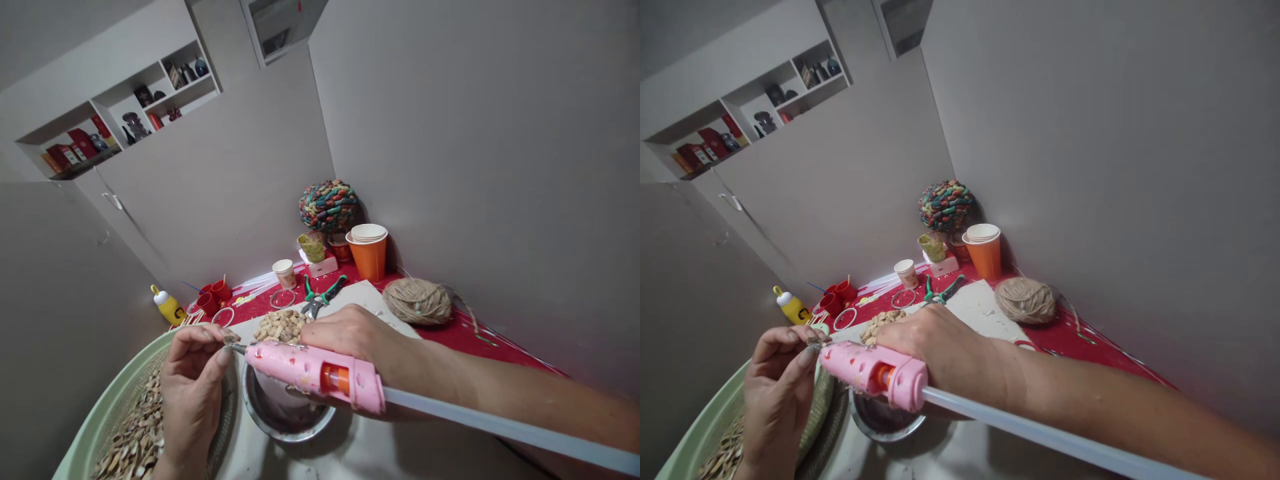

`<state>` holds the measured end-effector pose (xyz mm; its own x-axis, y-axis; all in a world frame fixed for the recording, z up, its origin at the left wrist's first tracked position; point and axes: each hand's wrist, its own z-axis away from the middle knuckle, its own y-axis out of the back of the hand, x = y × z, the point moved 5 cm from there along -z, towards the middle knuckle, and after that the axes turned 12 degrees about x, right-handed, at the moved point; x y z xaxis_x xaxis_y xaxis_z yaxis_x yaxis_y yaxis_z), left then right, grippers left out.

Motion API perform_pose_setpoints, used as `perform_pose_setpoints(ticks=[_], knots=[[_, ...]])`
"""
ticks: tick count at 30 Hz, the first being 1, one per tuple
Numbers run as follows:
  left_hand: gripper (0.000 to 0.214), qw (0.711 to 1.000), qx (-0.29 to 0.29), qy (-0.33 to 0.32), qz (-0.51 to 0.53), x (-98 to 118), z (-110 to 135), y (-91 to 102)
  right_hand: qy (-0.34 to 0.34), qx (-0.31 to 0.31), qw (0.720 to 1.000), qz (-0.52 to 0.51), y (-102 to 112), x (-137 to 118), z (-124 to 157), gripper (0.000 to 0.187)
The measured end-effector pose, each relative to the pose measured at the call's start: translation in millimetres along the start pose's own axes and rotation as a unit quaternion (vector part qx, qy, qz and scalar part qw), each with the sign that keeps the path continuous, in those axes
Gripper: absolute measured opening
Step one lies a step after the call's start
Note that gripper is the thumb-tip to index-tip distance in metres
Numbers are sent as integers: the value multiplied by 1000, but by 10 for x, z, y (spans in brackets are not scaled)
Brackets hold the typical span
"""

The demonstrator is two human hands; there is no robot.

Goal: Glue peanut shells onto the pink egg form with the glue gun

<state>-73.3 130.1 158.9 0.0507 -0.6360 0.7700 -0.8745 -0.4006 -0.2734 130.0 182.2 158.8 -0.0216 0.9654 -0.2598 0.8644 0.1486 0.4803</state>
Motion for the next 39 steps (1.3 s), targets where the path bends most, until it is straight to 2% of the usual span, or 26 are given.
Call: perform_pose_setpoints(ticks=[11,18,27,34,39], knots=[[19,1000,26,-15,-5,13,10,38,-28,-19,999,5,33,-22,-12,27],[20,999,40,-14,2,18,-17,73,-35,-4,999,6,47,-12,-26,28],[21,999,51,13,-3,-18,-24,109,-21,-12,1000,4,53,-54,-29,26],[21,999,43,25,7,-22,-25,98,-35,-21,999,11,16,7,-5,28],[22,999,40,32,16,-32,-34,112,-16,10,1000,23,33,0,-15,30]])
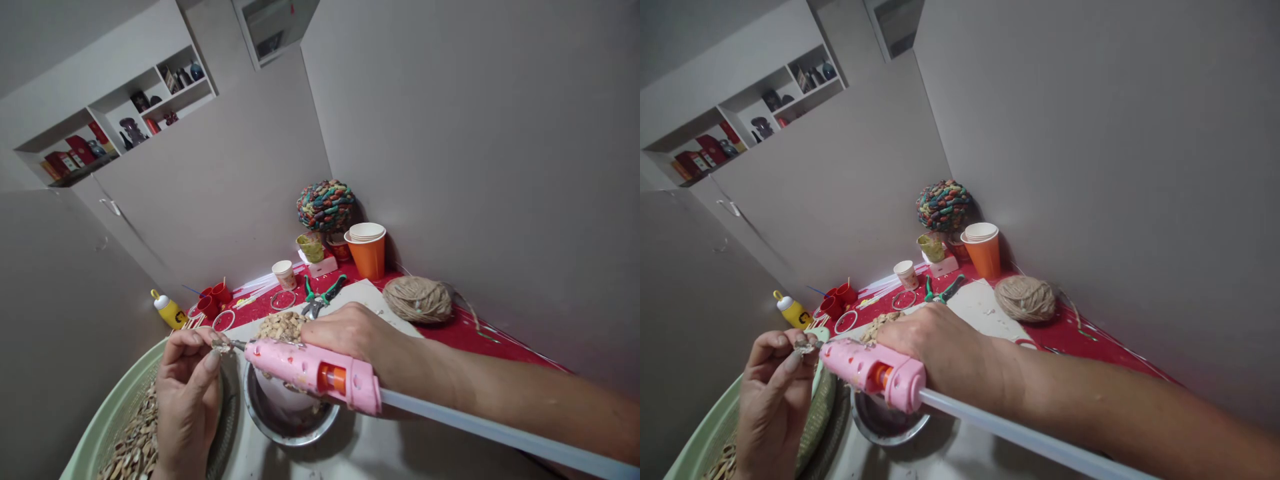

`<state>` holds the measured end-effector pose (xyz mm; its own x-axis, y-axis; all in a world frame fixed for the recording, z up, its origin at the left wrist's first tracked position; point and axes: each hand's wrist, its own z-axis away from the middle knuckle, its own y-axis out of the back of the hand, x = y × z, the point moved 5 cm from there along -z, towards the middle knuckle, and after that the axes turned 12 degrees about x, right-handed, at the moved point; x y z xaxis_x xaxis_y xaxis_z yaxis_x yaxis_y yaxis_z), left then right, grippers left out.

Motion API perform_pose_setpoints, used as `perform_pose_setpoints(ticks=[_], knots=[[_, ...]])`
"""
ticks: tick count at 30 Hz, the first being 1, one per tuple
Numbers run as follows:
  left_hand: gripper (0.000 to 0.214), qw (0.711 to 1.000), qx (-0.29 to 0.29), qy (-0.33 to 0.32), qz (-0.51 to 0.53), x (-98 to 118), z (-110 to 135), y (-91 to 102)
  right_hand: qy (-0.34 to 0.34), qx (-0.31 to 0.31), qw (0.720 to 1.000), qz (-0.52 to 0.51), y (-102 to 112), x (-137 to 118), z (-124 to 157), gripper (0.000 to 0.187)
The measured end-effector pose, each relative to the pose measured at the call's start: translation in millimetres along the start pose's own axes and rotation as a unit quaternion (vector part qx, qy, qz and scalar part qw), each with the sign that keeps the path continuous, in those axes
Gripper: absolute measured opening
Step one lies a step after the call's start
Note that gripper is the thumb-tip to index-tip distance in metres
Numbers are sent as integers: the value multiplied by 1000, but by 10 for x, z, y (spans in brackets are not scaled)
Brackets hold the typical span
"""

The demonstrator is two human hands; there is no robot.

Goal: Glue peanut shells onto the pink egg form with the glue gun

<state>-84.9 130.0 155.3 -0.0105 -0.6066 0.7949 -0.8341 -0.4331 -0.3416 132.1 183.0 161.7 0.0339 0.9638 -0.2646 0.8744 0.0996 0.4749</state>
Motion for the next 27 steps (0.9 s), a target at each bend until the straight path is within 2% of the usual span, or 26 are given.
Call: perform_pose_setpoints(ticks=[9,17,23,27], knots=[[20,999,-23,-20,-16,38,35,-95,8,-3,1000,-27,-7,-23,-16,27],[20,999,-19,-25,-20,27,29,-76,8,-7,999,-32,5,-36,-22,26],[21,999,-4,-37,-19,51,8,-38,17,-11,1000,-6,5,-60,-30,22],[21,1000,0,-21,2,79,-23,-2,18,-24,999,40,21,-14,-2,20]])
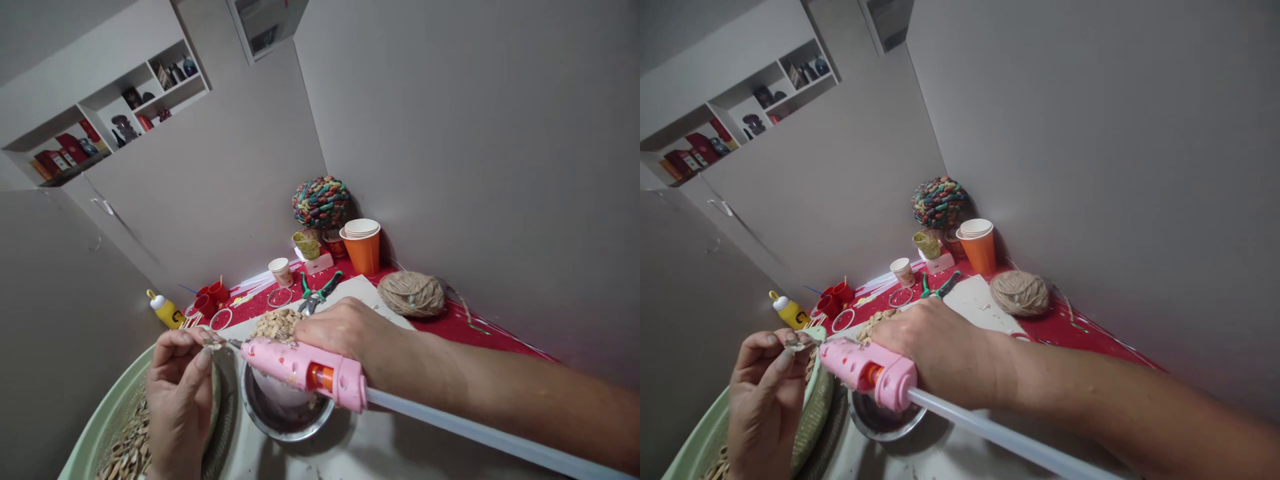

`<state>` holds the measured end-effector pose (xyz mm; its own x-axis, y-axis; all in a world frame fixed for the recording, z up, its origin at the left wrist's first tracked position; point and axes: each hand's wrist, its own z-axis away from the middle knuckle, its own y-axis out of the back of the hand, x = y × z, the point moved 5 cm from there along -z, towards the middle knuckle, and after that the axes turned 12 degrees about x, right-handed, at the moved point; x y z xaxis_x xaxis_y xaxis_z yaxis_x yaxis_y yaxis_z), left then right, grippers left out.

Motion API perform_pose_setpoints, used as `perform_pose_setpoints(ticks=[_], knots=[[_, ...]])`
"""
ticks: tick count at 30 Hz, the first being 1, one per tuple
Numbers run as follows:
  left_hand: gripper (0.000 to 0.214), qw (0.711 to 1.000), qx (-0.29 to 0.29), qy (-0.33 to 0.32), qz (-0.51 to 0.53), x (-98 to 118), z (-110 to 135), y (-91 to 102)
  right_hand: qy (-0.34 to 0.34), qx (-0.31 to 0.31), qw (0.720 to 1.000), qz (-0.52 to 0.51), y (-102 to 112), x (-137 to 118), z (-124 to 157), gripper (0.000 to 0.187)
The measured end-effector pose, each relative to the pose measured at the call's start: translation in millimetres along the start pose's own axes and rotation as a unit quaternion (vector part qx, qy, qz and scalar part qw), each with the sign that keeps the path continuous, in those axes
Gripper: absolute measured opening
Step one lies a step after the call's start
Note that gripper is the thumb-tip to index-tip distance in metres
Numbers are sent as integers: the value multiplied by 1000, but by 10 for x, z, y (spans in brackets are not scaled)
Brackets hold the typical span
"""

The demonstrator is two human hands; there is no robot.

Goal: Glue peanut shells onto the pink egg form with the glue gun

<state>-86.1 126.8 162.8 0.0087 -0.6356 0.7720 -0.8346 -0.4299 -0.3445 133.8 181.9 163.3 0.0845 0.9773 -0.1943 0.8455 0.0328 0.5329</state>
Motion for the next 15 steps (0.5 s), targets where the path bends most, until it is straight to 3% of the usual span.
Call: perform_pose_setpoints(ticks=[4,7,11,15], knots=[[21,1000,13,14,19,52,-23,15,-32,10,997,76,117,164,-10,23],[24,999,22,17,21,83,-27,13,-107,17,981,159,231,398,-68,21],[23,999,20,27,13,82,-18,0,-250,-91,933,242,200,866,-72,26],[20,999,23,35,-2,85,8,-13,-297,-177,904,252,7,1312,102,30]])
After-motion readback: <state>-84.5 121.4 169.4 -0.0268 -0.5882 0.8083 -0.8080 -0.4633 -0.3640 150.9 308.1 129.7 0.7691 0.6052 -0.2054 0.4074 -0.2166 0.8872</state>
